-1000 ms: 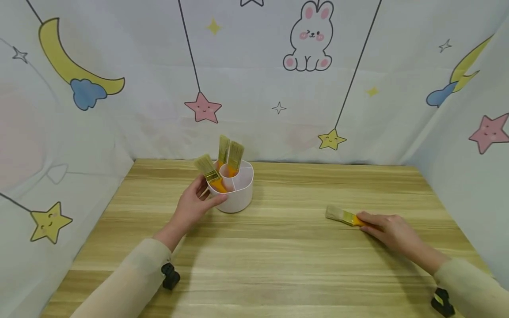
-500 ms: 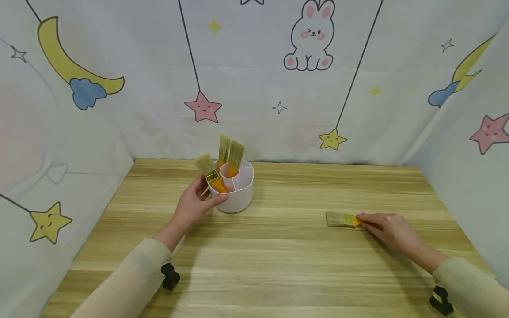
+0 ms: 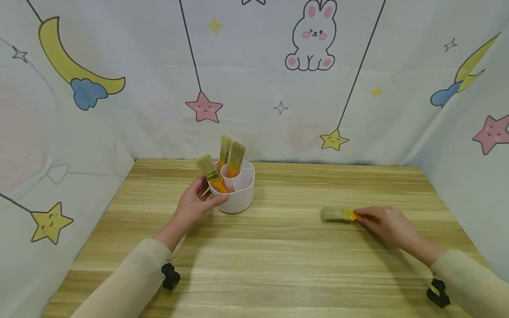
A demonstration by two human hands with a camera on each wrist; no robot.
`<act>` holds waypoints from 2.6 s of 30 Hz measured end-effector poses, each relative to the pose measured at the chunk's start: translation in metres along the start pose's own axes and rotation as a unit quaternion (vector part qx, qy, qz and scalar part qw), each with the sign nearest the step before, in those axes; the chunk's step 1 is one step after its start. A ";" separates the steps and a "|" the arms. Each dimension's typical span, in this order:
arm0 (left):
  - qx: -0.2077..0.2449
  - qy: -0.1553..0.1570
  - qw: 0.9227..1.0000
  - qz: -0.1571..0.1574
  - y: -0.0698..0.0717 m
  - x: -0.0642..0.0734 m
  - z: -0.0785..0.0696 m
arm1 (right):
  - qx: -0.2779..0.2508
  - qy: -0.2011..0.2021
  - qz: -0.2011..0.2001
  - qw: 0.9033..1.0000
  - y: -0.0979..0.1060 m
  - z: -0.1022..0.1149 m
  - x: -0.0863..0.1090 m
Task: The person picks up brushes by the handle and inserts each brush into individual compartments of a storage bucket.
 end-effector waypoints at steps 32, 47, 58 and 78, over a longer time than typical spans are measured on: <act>0.006 0.006 1.000 0.004 0.000 0.000 0.000 | -0.144 -0.075 -0.005 0.987 -0.007 0.058 -0.117; -0.008 0.002 1.000 0.012 0.001 -0.002 0.001 | -0.186 -0.080 0.002 0.979 -0.023 0.086 -0.146; -0.020 0.000 1.000 0.023 0.004 -0.001 0.002 | -0.289 -0.085 -0.004 0.953 -0.036 0.116 -0.174; -0.010 0.036 0.997 -0.062 0.008 0.019 0.004 | -0.419 -0.082 -0.039 0.904 -0.053 0.155 -0.208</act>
Point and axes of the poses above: each hand's wrist, its own x-axis away from the middle knuckle, its own y-axis out of the back of the hand, z = x × y, the point moved 9 cm from there along -x, towards the middle knuckle, and after that the axes turned 7 degrees about -x, right-handed, at the moved point
